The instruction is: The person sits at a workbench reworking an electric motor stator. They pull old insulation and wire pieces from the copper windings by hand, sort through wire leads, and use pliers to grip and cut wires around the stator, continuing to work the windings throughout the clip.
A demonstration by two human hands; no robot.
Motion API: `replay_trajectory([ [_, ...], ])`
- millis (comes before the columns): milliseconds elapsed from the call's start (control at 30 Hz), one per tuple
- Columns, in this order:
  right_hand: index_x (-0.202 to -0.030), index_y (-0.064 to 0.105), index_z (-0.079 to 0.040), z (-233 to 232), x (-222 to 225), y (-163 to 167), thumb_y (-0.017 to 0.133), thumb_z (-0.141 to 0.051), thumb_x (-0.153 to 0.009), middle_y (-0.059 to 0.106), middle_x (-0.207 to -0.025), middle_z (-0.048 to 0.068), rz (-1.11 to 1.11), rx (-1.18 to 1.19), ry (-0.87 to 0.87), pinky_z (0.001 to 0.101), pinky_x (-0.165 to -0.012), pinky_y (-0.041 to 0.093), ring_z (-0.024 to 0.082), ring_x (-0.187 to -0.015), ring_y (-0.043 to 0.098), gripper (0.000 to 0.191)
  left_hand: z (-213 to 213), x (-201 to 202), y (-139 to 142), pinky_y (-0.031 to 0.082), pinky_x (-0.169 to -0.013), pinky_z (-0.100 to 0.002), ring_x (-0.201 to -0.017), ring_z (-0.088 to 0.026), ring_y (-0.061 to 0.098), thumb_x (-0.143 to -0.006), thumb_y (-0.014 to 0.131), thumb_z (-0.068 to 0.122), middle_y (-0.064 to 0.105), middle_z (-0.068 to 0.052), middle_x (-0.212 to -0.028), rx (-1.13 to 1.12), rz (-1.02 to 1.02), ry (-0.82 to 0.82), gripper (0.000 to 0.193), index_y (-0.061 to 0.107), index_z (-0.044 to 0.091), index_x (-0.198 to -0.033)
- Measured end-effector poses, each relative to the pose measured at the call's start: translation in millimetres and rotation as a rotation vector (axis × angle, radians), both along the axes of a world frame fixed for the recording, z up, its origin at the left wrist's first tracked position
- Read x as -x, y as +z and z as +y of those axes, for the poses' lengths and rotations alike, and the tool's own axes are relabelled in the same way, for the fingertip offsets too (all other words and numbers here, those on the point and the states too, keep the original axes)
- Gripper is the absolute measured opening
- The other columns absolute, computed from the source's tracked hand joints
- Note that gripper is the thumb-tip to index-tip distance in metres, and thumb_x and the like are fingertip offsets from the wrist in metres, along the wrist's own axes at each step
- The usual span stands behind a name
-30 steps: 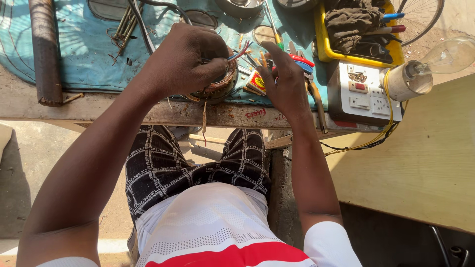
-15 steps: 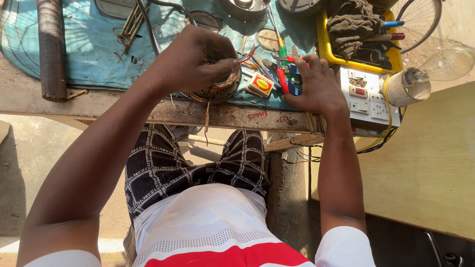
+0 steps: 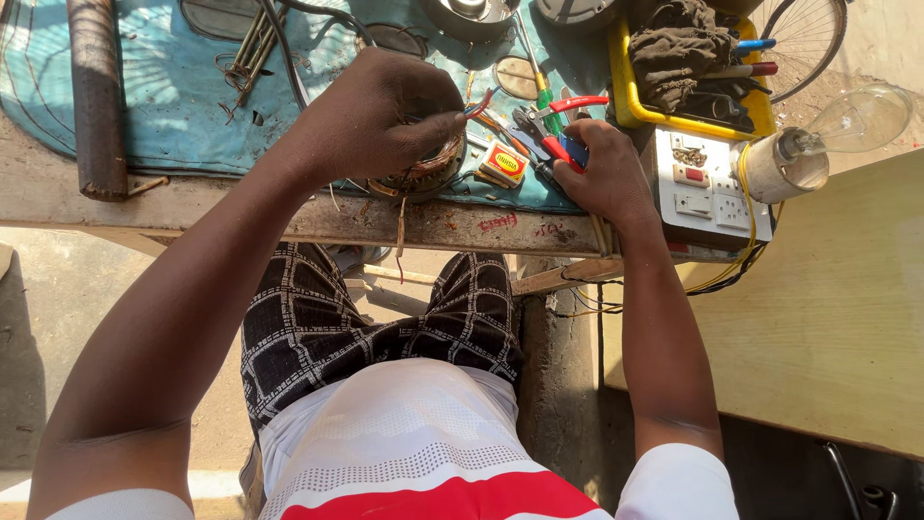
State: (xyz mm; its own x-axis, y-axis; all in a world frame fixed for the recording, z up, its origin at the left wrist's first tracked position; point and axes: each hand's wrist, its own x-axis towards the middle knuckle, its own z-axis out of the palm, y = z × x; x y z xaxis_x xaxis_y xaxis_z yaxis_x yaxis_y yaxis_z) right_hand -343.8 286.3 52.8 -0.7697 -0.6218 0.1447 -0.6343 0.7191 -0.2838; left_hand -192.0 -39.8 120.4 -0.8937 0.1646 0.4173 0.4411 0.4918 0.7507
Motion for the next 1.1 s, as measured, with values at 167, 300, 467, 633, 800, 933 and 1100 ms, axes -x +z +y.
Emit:
replay_trajectory([
  [167, -0.128, 0.064, -0.008, 1.6, -0.7, 3.1, 0.079, -0.030, -0.094, 0.065, -0.127, 0.015, -0.004, 0.022, 0.057, 0.0457, -0.103, 0.051, 0.035, -0.120, 0.063, 0.044, 0.6, -2.5, 1.8, 0.058, -0.070, -0.033, -0.077, -0.017, 0.075, -0.100, 0.072, 0.019, 0.078, -0.013, -0.089, -0.017, -0.035, 0.017, 0.019, 0.077, 0.001, -0.102],
  [300, -0.133, 0.061, -0.008, -0.6, 2.5, 9.1, 0.075, -0.041, -0.102, 0.054, -0.130, 0.018, -0.112, 0.017, 0.023, 0.0463, -0.099, 0.050, 0.034, -0.119, 0.061, 0.047, 1.0, -3.2, 2.5, 0.058, -0.069, -0.033, -0.075, -0.017, 0.074, -0.100, 0.072, 0.019, 0.077, -0.013, -0.088, -0.004, -0.017, 0.021, 0.019, 0.077, 0.001, -0.101],
  [467, -0.121, 0.065, -0.009, -9.0, -4.0, 12.2, 0.077, -0.036, -0.089, 0.056, -0.121, 0.016, 0.189, -0.123, 0.104, 0.0505, -0.095, 0.042, 0.035, -0.117, 0.059, 0.044, 0.7, -2.4, 0.7, 0.058, -0.068, -0.034, -0.075, -0.019, 0.074, -0.100, 0.073, 0.019, 0.077, -0.013, -0.087, 0.016, 0.015, 0.025, 0.019, 0.077, 0.001, -0.101],
  [633, -0.119, 0.063, -0.007, -9.1, -7.3, 4.4, 0.068, -0.025, -0.106, 0.058, -0.116, 0.012, 0.386, -0.251, 0.056, 0.0493, -0.091, 0.043, 0.032, -0.112, 0.059, 0.022, 1.9, -1.2, -1.4, 0.058, -0.068, -0.034, -0.075, -0.019, 0.074, -0.101, 0.072, 0.020, 0.077, -0.013, -0.087, 0.015, 0.011, 0.027, 0.019, 0.076, 0.001, -0.101],
  [800, -0.121, 0.060, -0.005, -10.1, 2.3, 4.3, 0.056, -0.021, -0.116, 0.063, -0.121, 0.013, 0.194, 0.283, -0.156, 0.0479, -0.100, 0.053, 0.032, -0.118, 0.064, 0.017, 4.4, 0.3, -1.1, 0.058, -0.067, -0.035, -0.074, -0.020, 0.074, -0.102, 0.071, 0.021, 0.077, -0.013, -0.086, 0.052, -0.008, 0.047, 0.020, 0.077, 0.002, -0.101],
  [933, -0.122, 0.060, -0.007, -4.9, -11.9, 24.4, 0.055, -0.025, -0.115, 0.061, -0.136, 0.013, -0.484, 1.187, -0.122, 0.0516, -0.106, 0.059, 0.034, -0.133, 0.062, 0.021, 5.1, -0.4, -0.6, 0.059, -0.070, -0.034, -0.078, -0.019, 0.075, -0.103, 0.070, 0.020, 0.077, -0.013, -0.090, 0.013, 0.034, 0.029, 0.020, 0.076, 0.001, -0.102],
  [1100, -0.130, 0.063, -0.018, 12.4, -73.8, 39.3, 0.061, -0.034, -0.108, 0.043, -0.162, 0.013, -0.892, 1.582, 0.271, 0.0591, -0.116, 0.047, 0.035, -0.153, 0.041, 0.027, 4.9, 0.2, -0.2, 0.058, -0.070, -0.035, -0.077, -0.019, 0.075, -0.103, 0.069, 0.020, 0.077, -0.013, -0.088, 0.036, -0.024, 0.033, 0.020, 0.076, 0.002, -0.101],
])
